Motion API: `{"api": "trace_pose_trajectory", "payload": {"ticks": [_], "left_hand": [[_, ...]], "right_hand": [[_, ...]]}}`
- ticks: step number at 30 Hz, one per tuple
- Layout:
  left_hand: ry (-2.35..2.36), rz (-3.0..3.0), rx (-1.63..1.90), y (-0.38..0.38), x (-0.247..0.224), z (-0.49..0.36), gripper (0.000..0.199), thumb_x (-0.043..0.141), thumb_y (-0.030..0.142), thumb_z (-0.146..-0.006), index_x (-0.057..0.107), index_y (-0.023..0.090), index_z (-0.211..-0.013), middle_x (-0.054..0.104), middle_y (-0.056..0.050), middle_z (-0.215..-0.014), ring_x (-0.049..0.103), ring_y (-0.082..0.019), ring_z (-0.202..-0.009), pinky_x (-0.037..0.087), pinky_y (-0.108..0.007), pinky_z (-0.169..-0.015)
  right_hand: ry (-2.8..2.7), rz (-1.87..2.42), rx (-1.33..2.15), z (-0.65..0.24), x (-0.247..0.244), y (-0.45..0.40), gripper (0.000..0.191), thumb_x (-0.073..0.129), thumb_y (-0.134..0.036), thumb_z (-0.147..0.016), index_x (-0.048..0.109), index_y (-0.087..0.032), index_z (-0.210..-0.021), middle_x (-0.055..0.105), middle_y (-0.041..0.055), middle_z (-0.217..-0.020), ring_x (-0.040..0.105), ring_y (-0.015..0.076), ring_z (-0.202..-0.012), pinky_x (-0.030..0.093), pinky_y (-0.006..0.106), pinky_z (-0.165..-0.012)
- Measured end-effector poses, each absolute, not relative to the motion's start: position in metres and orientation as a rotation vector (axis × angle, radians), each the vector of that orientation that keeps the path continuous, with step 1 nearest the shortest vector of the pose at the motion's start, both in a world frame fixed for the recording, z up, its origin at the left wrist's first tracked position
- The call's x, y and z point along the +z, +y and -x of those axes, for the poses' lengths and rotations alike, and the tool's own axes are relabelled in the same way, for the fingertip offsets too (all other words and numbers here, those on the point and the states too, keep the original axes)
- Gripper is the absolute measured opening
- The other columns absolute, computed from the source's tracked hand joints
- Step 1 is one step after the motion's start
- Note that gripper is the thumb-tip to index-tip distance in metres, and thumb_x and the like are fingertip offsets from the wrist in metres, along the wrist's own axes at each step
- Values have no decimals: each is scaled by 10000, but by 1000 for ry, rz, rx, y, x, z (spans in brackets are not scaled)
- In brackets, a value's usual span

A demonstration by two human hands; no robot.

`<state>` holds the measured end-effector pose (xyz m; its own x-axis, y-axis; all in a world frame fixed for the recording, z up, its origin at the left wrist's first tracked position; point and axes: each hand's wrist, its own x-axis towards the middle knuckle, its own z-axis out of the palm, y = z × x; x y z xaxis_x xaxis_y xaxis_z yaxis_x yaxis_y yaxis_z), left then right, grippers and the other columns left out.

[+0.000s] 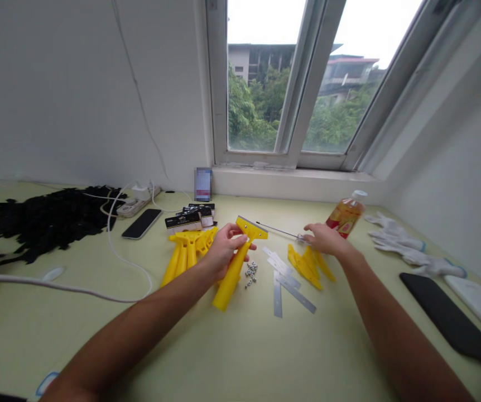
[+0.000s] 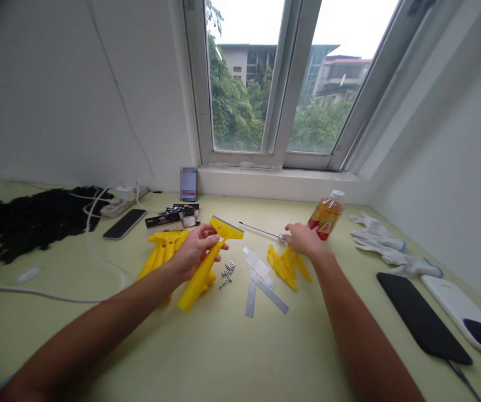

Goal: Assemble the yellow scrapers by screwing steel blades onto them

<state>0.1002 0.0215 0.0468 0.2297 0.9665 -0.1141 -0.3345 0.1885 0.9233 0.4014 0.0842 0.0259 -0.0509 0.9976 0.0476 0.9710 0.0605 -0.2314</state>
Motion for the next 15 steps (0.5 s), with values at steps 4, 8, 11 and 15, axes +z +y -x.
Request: {"api": "trace_pose_trajectory", "payload": {"ticks": [4,8,11,15], "left_hand": [[855,-944,1108,22,47,-101,228,665,154,-766,499,163,-922,561,-87,-1089,695,-180,-729,512,-236,-465],[860,-942,1116,22,47,-100,231,661,150,-763,495,163,-922,558,-82,-1081,693,-179,-728,508,-231,-459],[876,-935,1152,23,47,-99,231,659,153,-765,494,169,-926,550,-72,-1073,690,-172,-727,510,-229,-461],[902,-920,1219,25,46,-98,226,650,147,-768,490,174,-926,540,-69,-1083,687,-163,-720,511,-227,-460]], "right_hand": [[-2189,2110,336,-426,13,87,133,643,-181,-776,750,-117,-823,746,155,-844,698,256,-730,497,318,-647],[-2175,2076,280,-423,15,84,171,612,-211,-821,726,-111,-900,744,171,-888,696,262,-763,484,311,-626],[-2139,1985,174,-415,34,79,273,526,-311,-908,689,-133,-1035,741,161,-969,694,257,-848,493,317,-704],[-1947,1677,-48,-405,75,60,381,482,-440,-928,703,-162,-1066,744,110,-858,699,245,-776,506,354,-736]]}}
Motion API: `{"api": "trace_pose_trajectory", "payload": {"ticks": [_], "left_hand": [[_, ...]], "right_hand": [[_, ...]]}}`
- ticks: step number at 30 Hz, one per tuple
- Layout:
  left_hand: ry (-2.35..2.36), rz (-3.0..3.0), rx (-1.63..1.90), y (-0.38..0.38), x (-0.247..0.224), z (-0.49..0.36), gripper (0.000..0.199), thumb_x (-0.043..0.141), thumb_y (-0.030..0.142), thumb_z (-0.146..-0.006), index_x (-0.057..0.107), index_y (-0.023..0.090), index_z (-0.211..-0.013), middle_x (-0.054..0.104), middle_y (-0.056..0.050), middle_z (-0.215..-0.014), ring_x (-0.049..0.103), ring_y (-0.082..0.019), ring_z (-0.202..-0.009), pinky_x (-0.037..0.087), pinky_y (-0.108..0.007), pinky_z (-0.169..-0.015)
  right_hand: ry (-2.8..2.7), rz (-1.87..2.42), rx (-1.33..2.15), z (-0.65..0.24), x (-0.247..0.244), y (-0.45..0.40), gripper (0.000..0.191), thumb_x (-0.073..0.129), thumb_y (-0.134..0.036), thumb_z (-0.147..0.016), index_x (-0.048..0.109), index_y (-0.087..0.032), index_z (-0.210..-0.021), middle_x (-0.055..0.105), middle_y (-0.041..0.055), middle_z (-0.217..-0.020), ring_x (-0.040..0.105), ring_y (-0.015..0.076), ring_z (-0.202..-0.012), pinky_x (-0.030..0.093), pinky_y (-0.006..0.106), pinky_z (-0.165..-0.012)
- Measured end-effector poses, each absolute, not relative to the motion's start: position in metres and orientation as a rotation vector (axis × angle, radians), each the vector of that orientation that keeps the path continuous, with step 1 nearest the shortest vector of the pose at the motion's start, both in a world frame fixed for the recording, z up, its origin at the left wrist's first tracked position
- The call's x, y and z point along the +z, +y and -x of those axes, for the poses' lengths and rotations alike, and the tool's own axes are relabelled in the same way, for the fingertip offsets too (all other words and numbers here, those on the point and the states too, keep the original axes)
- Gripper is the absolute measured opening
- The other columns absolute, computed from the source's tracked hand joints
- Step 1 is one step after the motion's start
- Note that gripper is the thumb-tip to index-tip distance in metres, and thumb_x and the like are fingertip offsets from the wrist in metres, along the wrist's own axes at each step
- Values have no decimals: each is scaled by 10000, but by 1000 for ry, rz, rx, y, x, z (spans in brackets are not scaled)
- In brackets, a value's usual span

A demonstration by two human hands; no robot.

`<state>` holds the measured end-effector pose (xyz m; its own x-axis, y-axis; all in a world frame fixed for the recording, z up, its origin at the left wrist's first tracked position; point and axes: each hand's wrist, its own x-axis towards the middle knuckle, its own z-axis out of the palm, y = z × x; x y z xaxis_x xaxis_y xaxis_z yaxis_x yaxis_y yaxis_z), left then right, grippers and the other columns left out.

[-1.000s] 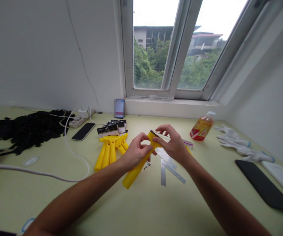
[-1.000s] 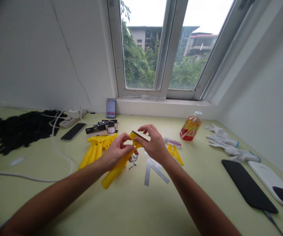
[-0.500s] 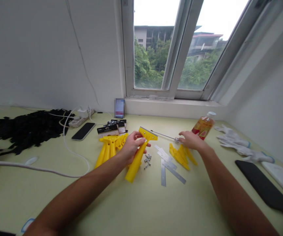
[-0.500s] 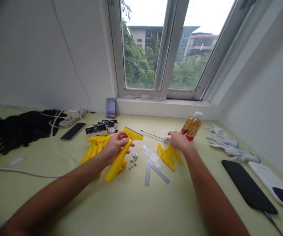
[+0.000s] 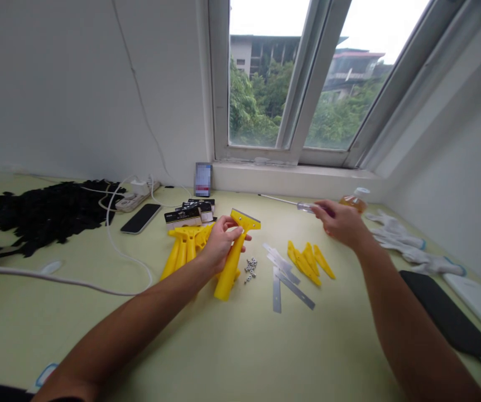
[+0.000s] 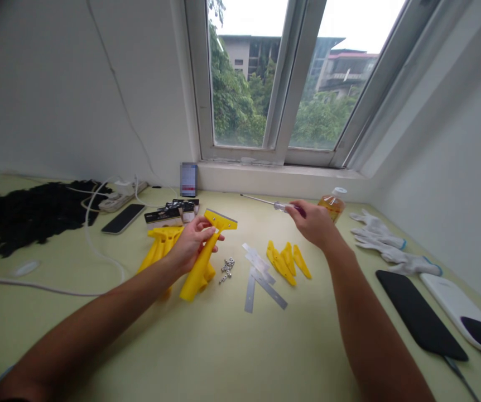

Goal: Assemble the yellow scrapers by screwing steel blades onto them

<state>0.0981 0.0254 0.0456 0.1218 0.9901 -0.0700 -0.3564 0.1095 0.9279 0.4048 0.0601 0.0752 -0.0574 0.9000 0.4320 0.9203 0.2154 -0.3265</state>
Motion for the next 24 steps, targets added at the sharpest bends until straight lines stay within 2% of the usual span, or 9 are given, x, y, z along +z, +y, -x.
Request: {"api": "trace_pose_trajectory", "payload": {"ticks": [2,6,16,24], "left_hand": [[914,-906,1241,27,46,-98,231,655,153,-766,489,176,-924,543,-71,-1085,687,-162,-716,511,-226,-456],[944,-884,1266,30,46,-98,266,687,174,-747,482,181,-916,545,-66,-1071,689,-168,-716,511,-229,-452],[931,-877,1279,31,45,-97,296,706,177,-724,474,183,-907,538,-39,-1002,680,-160,-681,493,-222,-435],[936,-882,1268,32,44,-97,277,694,169,-734,478,182,-907,544,-48,-1018,683,-160,-685,502,-227,-442]], "right_hand": [[-1916,1516,24,-402,96,45,420,519,-495,-901,706,-170,-1091,732,83,-780,686,221,-680,519,344,-660],[-2106,1321,231,-404,124,18,435,545,-539,-881,723,-209,-1101,721,67,-763,663,207,-641,512,316,-553],[-2167,1326,205,-411,128,12,423,530,-535,-896,720,-220,-1104,724,76,-844,655,209,-677,503,308,-531],[-2167,1333,214,-409,129,11,433,534,-548,-887,728,-219,-1091,727,77,-827,661,212,-673,507,308,-524]]}}
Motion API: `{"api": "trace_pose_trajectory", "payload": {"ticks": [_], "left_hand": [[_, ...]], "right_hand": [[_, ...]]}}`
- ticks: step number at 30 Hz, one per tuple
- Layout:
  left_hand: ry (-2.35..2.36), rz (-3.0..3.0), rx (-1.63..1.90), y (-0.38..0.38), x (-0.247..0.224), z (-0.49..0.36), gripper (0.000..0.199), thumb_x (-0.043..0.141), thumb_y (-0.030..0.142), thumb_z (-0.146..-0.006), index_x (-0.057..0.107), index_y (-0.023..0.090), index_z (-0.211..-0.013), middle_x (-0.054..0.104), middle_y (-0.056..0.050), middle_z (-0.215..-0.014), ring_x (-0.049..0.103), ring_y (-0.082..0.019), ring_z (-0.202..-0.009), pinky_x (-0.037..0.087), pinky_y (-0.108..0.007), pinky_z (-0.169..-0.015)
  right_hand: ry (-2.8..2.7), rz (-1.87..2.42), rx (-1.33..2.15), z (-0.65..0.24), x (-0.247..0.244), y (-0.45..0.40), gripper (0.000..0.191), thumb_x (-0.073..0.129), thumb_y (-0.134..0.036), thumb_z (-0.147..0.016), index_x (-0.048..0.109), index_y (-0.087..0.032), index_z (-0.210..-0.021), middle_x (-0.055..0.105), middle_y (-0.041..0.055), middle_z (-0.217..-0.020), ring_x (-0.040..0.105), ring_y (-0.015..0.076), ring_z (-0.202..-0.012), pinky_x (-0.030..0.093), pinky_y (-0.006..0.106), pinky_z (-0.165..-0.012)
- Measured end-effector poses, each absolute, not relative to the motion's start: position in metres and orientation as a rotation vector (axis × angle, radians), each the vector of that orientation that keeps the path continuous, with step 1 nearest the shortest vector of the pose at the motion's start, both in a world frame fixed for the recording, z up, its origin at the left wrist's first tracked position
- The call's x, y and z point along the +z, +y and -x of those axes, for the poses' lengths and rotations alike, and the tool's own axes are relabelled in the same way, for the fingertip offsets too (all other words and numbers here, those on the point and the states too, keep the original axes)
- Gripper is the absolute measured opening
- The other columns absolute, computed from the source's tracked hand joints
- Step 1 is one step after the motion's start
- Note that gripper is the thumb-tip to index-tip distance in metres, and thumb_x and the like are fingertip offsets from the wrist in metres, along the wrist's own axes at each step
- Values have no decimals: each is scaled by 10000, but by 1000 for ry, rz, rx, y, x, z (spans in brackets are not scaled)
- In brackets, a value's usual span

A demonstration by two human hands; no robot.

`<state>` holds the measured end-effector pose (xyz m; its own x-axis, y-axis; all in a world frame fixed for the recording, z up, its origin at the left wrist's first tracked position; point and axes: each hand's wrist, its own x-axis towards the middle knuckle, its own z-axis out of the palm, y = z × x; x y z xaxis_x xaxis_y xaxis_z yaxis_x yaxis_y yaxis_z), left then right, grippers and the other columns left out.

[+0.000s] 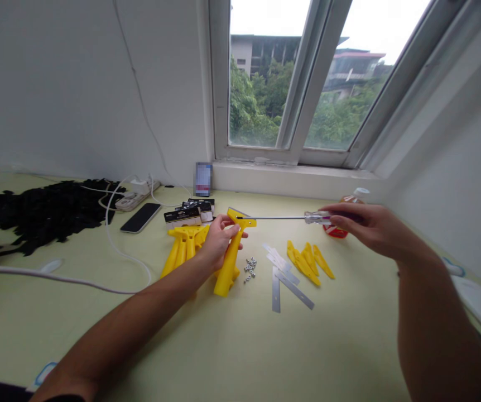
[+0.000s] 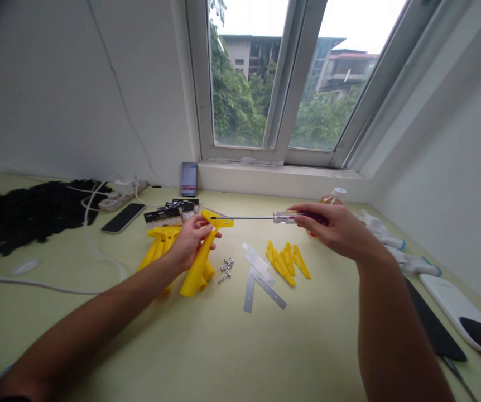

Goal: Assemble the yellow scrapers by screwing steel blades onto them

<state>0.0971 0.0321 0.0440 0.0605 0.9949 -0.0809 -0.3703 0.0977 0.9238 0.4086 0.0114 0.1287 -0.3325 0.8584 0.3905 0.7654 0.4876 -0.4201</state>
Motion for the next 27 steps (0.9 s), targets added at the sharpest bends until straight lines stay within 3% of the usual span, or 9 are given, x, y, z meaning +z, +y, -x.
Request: {"api": "trace_pose_trajectory", "payload": {"ticks": [27], "left_hand": [[941,-873,1250,29,45,-98,221,632,126,-764,472,172,-910,532,-47,-1015,683,-167,-684,489,-226,-428]], "right_hand": [[-2175,1353,230,-414,130,10,399,543,-533,-892,711,-250,-1118,734,68,-888,674,240,-718,524,355,-575]]}}
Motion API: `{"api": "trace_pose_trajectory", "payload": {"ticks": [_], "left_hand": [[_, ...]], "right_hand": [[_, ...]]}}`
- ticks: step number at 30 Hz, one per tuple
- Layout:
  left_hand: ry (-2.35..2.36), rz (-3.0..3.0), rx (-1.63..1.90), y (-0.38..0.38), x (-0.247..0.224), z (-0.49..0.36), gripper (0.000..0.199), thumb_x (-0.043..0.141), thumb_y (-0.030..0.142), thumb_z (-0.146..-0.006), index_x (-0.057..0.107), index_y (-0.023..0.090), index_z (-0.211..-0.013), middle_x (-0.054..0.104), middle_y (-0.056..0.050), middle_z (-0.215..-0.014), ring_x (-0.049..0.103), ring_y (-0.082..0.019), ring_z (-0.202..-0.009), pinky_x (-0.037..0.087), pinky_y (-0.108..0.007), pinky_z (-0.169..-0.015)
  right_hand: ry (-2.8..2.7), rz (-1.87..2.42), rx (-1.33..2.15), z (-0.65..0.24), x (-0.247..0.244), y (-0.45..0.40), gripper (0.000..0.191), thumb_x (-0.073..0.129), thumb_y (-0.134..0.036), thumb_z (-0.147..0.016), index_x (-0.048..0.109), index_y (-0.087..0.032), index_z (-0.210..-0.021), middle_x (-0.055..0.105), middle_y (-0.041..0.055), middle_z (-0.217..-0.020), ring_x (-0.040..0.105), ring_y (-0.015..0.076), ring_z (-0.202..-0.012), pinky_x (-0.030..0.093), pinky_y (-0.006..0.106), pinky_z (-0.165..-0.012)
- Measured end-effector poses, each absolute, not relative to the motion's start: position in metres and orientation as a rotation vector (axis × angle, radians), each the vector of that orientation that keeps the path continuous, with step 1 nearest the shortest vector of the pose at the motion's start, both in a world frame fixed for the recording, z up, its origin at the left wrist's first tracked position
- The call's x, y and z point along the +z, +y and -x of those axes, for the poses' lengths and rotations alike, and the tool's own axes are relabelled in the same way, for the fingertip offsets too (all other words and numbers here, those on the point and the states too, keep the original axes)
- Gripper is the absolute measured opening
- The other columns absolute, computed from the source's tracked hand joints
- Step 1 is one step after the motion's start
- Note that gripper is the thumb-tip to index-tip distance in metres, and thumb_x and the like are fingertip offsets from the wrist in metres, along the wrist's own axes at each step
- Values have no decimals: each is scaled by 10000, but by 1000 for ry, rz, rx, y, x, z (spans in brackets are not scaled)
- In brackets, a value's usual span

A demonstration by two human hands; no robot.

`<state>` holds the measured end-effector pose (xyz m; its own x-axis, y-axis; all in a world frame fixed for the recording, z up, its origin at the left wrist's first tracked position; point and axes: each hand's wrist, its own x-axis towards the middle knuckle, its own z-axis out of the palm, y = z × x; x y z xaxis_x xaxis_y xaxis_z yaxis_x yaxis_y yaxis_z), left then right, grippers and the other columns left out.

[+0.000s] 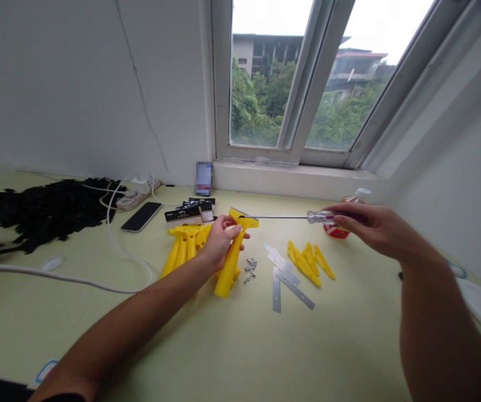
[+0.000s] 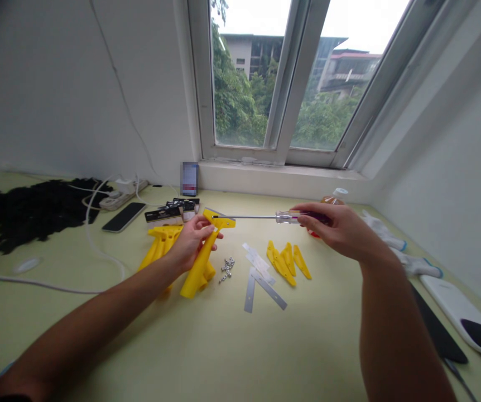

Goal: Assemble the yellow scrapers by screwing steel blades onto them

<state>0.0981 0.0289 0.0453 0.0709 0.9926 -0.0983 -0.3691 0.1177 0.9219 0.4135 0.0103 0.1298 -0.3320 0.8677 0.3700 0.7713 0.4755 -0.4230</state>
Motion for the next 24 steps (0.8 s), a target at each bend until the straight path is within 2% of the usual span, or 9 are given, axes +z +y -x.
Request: {"api": "trace_pose_trajectory", "payload": {"ticks": [9,14,17,19,20,23,24], "left_hand": [[1004,-940,1255,29,45,-99,208,630,139,-762,478,175,-899,535,-56,-1066,683,-156,-674,480,-219,-428],[971,-1019,1273,28,40,-99,238,673,191,-739,489,181,-890,528,-47,-1145,681,-141,-684,485,-209,-431],[941,-1033,1288,27,41,-99,276,700,224,-720,489,188,-893,533,-38,-1152,685,-147,-694,491,-209,-432],[947,-1015,1296,28,43,-99,300,712,231,-704,482,190,-892,533,-36,-1150,691,-157,-700,497,-213,-430],[958,-1001,1301,29,44,-98,309,715,230,-696,479,190,-891,532,-36,-1145,693,-161,-700,500,-216,-428],[998,-969,1321,32,46,-96,320,718,220,-681,477,187,-888,535,-37,-1127,695,-167,-692,505,-222,-420],[1006,-964,1325,34,46,-95,321,720,219,-678,480,186,-889,539,-38,-1125,696,-169,-690,506,-223,-418]], "right_hand": [[-2204,1246,-107,-398,141,-11,313,590,-499,-876,727,-311,-1085,749,49,-923,667,254,-711,523,412,-618],[-2082,1211,-278,-378,152,-36,280,661,-468,-834,694,-347,-1084,740,17,-990,685,246,-740,532,391,-661],[-1924,1326,-380,-366,152,-44,262,609,-524,-855,698,-294,-944,727,30,-803,654,229,-608,493,373,-600],[-1836,1447,-387,-362,151,-44,319,522,-541,-898,666,-256,-900,685,37,-697,615,213,-536,455,354,-543],[-1840,1467,-336,-361,149,-42,328,492,-537,-912,640,-247,-950,688,46,-740,625,216,-565,460,349,-545],[-1968,1365,-40,-361,145,-34,385,494,-540,-906,529,-250,-1157,694,86,-1033,681,243,-791,525,359,-642],[-1967,1359,17,-362,144,-32,392,500,-548,-903,525,-249,-1154,695,88,-1038,685,246,-809,533,361,-655]]}}
